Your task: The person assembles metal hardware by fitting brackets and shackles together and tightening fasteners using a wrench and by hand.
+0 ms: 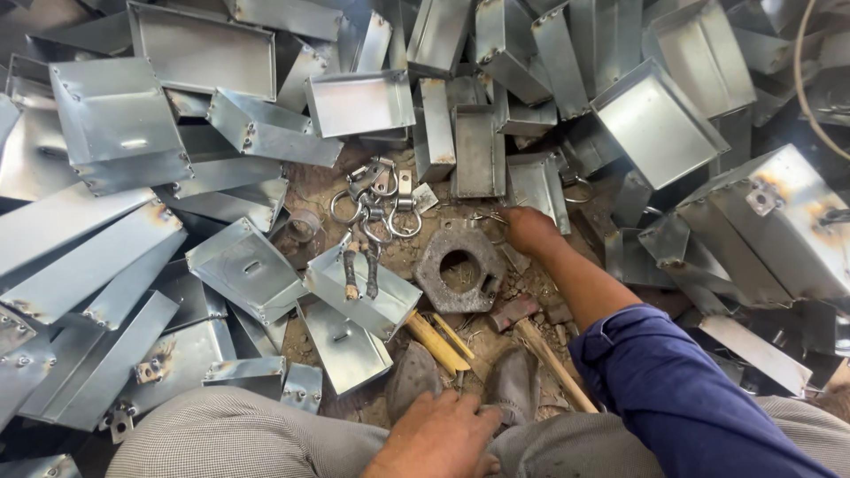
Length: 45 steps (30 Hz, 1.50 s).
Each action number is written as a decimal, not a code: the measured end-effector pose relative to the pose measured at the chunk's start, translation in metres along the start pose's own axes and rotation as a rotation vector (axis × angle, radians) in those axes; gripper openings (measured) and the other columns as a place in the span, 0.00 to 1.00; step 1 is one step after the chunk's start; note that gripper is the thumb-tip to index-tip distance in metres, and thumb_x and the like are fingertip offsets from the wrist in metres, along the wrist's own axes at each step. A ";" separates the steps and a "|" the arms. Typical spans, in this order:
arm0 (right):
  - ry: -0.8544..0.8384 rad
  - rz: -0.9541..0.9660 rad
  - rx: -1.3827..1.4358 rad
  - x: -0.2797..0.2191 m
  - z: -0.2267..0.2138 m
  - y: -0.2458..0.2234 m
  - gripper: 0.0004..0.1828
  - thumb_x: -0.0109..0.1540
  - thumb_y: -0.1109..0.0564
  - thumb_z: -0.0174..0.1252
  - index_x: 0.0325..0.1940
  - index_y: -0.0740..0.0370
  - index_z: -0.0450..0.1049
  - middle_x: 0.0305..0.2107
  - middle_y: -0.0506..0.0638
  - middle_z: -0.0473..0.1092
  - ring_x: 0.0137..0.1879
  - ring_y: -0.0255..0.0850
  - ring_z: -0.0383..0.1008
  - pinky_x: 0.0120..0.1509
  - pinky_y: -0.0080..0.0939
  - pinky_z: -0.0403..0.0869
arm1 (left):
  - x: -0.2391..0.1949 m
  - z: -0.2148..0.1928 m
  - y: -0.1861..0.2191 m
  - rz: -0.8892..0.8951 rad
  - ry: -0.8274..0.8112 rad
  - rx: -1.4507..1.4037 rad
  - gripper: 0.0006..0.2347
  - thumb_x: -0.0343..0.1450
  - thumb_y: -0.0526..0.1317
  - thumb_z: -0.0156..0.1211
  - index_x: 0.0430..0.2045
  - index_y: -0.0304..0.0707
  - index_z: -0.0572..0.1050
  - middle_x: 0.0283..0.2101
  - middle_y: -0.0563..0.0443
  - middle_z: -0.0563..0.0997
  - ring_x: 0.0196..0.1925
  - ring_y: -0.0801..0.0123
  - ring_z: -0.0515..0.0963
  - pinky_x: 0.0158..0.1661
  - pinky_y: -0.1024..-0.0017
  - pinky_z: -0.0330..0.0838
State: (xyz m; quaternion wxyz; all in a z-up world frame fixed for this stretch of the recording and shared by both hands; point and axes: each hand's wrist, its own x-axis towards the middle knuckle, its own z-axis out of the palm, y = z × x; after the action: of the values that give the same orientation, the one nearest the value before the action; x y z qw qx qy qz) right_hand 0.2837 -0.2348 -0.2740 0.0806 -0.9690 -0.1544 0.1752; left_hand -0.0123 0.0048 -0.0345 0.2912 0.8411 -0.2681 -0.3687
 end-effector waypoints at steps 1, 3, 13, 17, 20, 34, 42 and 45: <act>-0.009 -0.001 0.001 0.003 0.006 -0.002 0.27 0.61 0.55 0.56 0.66 0.49 0.70 0.53 0.59 0.74 0.58 0.57 0.74 0.61 0.55 0.73 | 0.001 0.003 -0.001 -0.010 -0.014 -0.001 0.26 0.68 0.49 0.69 0.58 0.39 0.70 0.51 0.38 0.74 0.59 0.49 0.72 0.55 0.49 0.65; -0.038 0.050 0.062 0.010 0.006 -0.005 0.31 0.61 0.57 0.58 0.70 0.52 0.67 0.52 0.62 0.74 0.57 0.59 0.74 0.62 0.55 0.73 | 0.007 0.006 -0.003 -0.014 -0.024 0.002 0.27 0.67 0.49 0.69 0.59 0.39 0.70 0.52 0.37 0.74 0.59 0.48 0.72 0.55 0.47 0.64; -0.038 0.179 0.020 -0.020 -0.077 -0.066 0.18 0.68 0.42 0.59 0.49 0.58 0.79 0.38 0.58 0.78 0.40 0.48 0.79 0.46 0.50 0.79 | -0.008 -0.009 0.018 0.046 0.064 0.044 0.23 0.67 0.48 0.69 0.53 0.38 0.73 0.49 0.38 0.77 0.57 0.47 0.74 0.52 0.47 0.67; 0.243 0.131 0.116 -0.050 -0.159 -0.069 0.07 0.66 0.50 0.60 0.44 0.51 0.80 0.34 0.50 0.77 0.34 0.42 0.76 0.38 0.46 0.77 | -0.023 -0.017 0.030 0.070 0.140 0.093 0.19 0.67 0.48 0.68 0.47 0.39 0.75 0.46 0.41 0.78 0.54 0.48 0.76 0.52 0.51 0.69; 0.718 -0.137 0.181 -0.083 -0.196 -0.057 0.06 0.70 0.55 0.59 0.42 0.53 0.81 0.36 0.48 0.79 0.34 0.37 0.77 0.37 0.42 0.74 | -0.028 -0.017 0.034 0.064 0.142 0.122 0.19 0.67 0.49 0.67 0.47 0.40 0.75 0.46 0.42 0.79 0.54 0.48 0.76 0.51 0.51 0.70; 0.342 0.145 0.142 -0.103 -0.074 -0.089 0.11 0.66 0.47 0.60 0.47 0.52 0.81 0.33 0.57 0.78 0.37 0.50 0.80 0.40 0.49 0.76 | -0.032 -0.007 0.024 -0.010 0.100 0.150 0.17 0.67 0.49 0.66 0.45 0.41 0.78 0.47 0.39 0.81 0.53 0.46 0.79 0.51 0.52 0.74; 0.185 0.284 1.481 -0.220 -0.199 -0.124 0.15 0.71 0.50 0.49 0.50 0.62 0.75 0.29 0.44 0.70 0.18 0.28 0.56 0.25 0.31 0.67 | -0.026 -0.040 0.033 -0.180 0.389 0.115 0.25 0.73 0.52 0.58 0.60 0.36 0.68 0.52 0.38 0.79 0.54 0.50 0.80 0.51 0.52 0.75; 0.164 0.424 1.769 -0.268 -0.195 -0.141 0.17 0.72 0.48 0.47 0.52 0.63 0.72 0.28 0.45 0.70 0.18 0.27 0.56 0.25 0.31 0.66 | -0.019 -0.037 0.034 -0.175 0.624 -0.344 0.31 0.75 0.59 0.52 0.66 0.37 0.60 0.61 0.41 0.73 0.58 0.53 0.74 0.55 0.51 0.65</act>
State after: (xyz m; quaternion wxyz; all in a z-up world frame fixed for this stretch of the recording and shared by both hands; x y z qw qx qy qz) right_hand 0.0780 -0.2096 0.0204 0.7708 -0.5712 0.2237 0.1716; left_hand -0.0025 0.0048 0.0183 0.4634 0.8716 -0.0276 -0.1575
